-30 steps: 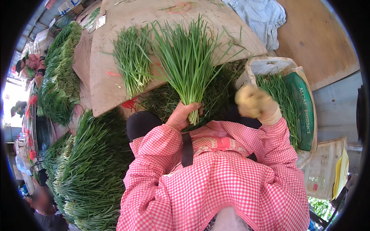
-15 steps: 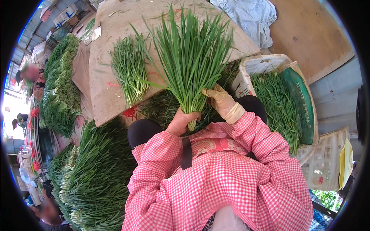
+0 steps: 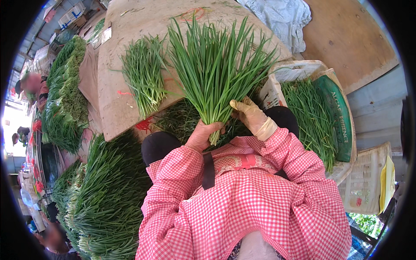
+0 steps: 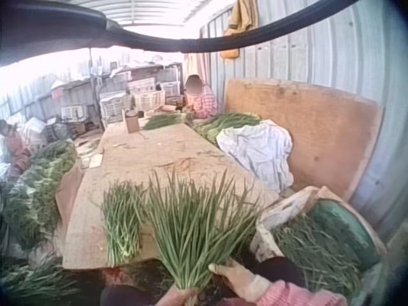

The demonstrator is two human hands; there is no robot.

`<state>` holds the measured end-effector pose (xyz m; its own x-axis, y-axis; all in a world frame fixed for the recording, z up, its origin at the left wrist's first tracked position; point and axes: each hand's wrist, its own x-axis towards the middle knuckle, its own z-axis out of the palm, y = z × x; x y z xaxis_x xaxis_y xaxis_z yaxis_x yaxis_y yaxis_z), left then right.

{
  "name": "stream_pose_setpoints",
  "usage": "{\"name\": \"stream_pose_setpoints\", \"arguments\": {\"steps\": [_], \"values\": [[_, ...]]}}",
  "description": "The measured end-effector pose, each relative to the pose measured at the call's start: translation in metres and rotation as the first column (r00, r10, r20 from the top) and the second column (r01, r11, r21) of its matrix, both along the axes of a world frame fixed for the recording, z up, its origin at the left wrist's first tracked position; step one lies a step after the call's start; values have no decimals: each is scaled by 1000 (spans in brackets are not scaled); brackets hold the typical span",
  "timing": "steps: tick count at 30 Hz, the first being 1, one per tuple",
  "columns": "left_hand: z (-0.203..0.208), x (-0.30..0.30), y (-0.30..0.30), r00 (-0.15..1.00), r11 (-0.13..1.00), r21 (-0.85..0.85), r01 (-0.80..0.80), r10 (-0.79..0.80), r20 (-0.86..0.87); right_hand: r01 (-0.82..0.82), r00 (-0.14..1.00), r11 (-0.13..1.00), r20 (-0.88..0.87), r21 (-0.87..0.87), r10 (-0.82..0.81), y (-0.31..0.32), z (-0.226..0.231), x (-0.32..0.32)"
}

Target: The person picks up bunches of green stalks, removes loose or yellowed pieces by hand, and places the sorted bunches into a white plastic crate.

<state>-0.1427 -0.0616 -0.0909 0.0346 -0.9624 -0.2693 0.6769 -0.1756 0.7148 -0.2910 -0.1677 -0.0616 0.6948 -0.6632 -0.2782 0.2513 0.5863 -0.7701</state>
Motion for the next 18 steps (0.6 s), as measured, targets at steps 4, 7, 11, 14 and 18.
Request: {"name": "stream_pose_setpoints", "arguments": {"steps": [4, 7, 11, 14, 18], "values": [[4, -1, 0, 999, 999, 21, -42, 42, -1, -144, 988, 989, -61, -20, 143, 6, -8, -6], [3, 1, 0, 999, 1000, 11, -24, 24, -32, -341, 938, 936, -109, -92, 331, 15, -21, -9], [5, -5, -3, 997, 998, 13, -59, 59, -53, -555, 829, 820, -170, -138, 532, 12, -37, -16], [0, 1, -1, 1000, 1000, 12, -23, 23, -18, -479, 868, 699, -404, -531, 288, 14, -4, -22], [-5, 4, 2, 1000, 1000, -25, 16, -15, 21, -142, 946, 303, -219, -942, -237, -6, 62, -14]]}}
